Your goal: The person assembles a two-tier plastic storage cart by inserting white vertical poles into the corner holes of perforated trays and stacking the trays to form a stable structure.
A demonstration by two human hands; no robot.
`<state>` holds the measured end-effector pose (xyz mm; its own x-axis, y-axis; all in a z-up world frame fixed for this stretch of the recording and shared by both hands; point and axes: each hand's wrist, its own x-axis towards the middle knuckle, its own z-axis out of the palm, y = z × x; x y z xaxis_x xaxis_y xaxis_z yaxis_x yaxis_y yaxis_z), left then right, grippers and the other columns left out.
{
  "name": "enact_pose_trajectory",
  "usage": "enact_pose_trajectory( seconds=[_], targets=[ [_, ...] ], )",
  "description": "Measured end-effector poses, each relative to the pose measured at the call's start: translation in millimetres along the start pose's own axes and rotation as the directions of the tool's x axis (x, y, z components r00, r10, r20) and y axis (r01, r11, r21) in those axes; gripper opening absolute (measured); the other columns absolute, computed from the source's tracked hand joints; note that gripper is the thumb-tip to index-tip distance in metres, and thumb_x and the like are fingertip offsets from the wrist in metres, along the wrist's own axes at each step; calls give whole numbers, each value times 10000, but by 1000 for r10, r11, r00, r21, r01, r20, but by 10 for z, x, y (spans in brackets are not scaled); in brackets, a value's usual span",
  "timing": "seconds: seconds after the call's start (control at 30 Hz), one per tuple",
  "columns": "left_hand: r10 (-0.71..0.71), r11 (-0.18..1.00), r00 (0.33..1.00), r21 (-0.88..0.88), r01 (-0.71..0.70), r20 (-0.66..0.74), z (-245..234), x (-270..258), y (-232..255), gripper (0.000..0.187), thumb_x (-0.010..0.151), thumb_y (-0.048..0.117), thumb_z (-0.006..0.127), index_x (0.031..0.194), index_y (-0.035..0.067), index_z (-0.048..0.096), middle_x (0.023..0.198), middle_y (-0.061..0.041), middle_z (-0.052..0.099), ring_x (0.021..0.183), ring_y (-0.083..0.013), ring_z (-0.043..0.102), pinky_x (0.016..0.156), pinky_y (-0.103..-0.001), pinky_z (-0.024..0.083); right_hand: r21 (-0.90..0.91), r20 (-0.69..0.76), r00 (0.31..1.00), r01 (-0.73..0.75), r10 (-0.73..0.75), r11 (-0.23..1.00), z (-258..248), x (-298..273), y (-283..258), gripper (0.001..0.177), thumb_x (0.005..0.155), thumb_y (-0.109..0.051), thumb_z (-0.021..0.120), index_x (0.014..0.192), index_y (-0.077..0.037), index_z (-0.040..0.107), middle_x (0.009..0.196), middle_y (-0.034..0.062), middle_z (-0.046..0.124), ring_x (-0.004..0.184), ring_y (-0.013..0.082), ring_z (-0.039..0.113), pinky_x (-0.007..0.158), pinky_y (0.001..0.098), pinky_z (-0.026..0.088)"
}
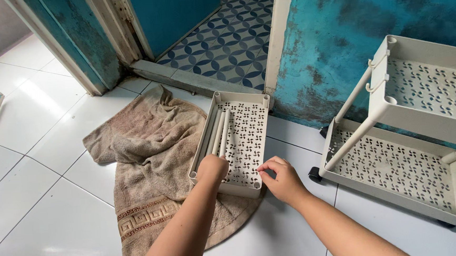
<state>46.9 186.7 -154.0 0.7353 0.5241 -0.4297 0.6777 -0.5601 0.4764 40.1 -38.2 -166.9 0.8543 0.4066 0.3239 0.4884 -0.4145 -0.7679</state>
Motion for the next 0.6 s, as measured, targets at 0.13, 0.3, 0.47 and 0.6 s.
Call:
enact_pose_trajectory(
  seconds=[0.13, 0.3, 0.47, 0.6],
  targets=[
    [16, 932, 999, -361, -34, -52, 17, 57, 222, 432, 1049, 421, 489, 1101, 32, 669, 970, -148, 733, 867, -275, 687, 786, -435, 536, 1, 28, 990, -137, 137, 991, -143, 36, -126, 123, 870, -147, 693, 932, -58, 751, 947, 35, 693, 845, 184, 656, 734, 304, 523],
    [334, 184, 938, -969, -167, -98, 127, -365, 488, 387, 1102, 407, 442, 1058, 35, 538, 744, -30, 488, 607, -145, 443, 539, -328, 383, 212, 88, 966, -257, 243, 943, -413, 90, -454, 243, 970, -231, 633, 1086, -49, 745, 977, 30, 722, 870, 143, 628, 792, 274, 522],
    [608, 194, 667, -735, -650, -430, 98, -1155, 770, 273, 1116, 285, 436, 1093, 39, 551, 818, -20, 543, 727, -138, 499, 645, -286, 447, 537, 75, 984, -175, 159, 825, -993, 140, -925, 443, 1017, -328, 529, 1348, -40, 596, 1106, 37, 709, 1081, 112, 632, 942, 276, 475],
    [792, 191, 413, -461, -867, -450, 11, -1928, 1056, 217, 1069, 231, 497, 1148, 44, 576, 890, -89, 639, 785, -228, 631, 713, -349, 512, 598, -58, 998, 23, 15, 801, -1648, 98, -1386, 468, 1025, -291, 551, 1409, -29, 496, 1159, 81, 684, 1138, 164, 618, 1033, 319, 454]
  ],
)
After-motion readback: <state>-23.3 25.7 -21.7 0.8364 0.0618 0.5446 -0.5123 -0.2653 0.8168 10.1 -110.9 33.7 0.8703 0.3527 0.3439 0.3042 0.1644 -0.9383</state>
